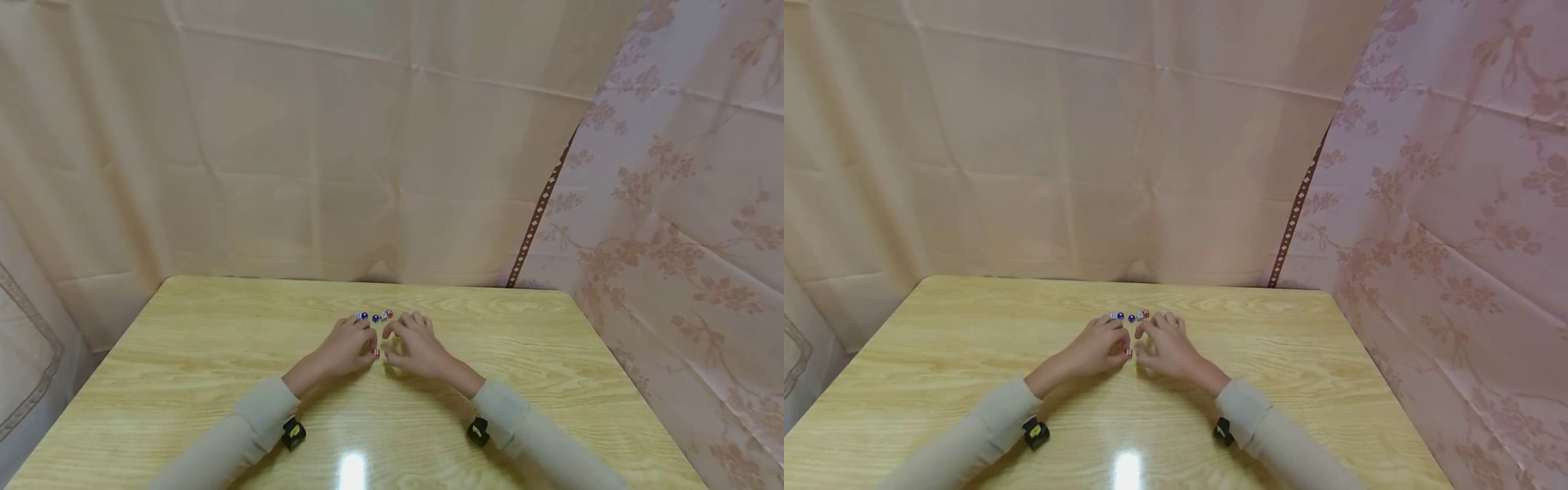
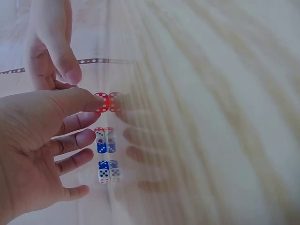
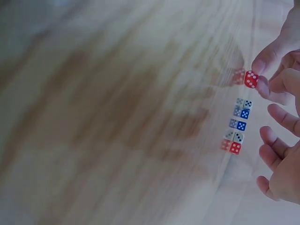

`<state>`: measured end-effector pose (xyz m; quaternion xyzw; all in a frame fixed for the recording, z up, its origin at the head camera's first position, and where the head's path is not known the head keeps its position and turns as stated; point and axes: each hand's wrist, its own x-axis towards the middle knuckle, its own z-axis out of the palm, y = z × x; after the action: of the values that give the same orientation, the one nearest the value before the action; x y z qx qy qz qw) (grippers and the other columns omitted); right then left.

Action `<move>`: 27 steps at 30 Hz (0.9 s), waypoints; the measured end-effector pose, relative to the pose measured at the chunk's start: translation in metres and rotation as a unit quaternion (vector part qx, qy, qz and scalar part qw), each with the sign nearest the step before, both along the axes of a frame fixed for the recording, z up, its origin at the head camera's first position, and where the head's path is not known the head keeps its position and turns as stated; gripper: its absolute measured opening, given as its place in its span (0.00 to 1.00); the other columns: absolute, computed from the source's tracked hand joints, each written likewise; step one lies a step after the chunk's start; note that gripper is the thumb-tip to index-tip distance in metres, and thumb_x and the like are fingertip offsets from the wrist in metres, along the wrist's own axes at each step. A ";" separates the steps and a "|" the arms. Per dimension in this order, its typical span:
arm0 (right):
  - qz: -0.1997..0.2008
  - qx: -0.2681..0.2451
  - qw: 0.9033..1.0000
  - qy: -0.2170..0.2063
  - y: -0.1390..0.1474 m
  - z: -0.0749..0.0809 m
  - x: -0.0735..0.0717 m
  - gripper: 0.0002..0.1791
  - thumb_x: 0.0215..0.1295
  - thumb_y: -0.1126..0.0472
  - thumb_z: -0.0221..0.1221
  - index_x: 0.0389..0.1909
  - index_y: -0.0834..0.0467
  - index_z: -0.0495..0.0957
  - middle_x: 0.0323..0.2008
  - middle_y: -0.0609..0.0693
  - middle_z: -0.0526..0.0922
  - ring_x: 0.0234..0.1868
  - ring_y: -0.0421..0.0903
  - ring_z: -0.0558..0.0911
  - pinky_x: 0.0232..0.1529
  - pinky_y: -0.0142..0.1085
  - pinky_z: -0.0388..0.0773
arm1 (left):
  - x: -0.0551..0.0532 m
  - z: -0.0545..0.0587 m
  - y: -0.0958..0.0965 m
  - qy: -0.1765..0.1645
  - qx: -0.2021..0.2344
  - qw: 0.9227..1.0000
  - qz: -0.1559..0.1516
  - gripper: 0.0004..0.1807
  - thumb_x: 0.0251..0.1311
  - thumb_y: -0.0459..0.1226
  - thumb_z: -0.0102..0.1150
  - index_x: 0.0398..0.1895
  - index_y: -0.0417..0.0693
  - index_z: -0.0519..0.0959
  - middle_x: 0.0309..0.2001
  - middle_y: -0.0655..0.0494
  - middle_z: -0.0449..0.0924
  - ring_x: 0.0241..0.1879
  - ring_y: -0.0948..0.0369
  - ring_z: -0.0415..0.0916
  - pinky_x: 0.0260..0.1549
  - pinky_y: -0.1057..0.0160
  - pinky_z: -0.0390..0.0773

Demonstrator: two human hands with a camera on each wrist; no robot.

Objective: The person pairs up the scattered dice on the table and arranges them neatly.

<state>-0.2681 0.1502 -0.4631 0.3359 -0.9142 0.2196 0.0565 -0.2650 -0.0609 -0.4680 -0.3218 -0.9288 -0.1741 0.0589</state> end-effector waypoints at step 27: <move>0.021 -0.006 0.997 -0.068 0.000 -0.010 -0.007 0.08 0.63 0.61 0.64 0.43 0.55 0.79 0.33 0.49 0.78 0.38 0.43 0.68 0.43 0.38 0.62 | -0.007 -0.002 0.010 -0.039 0.042 0.998 0.004 0.07 0.56 0.39 0.74 0.32 0.50 0.83 0.38 0.55 0.79 0.41 0.57 0.68 0.52 0.45 0.70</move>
<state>-0.2748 0.1499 -0.4733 0.3393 -0.9073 0.2482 -0.0081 -0.2718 -0.0507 -0.4698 -0.3082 -0.9236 -0.2250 0.0370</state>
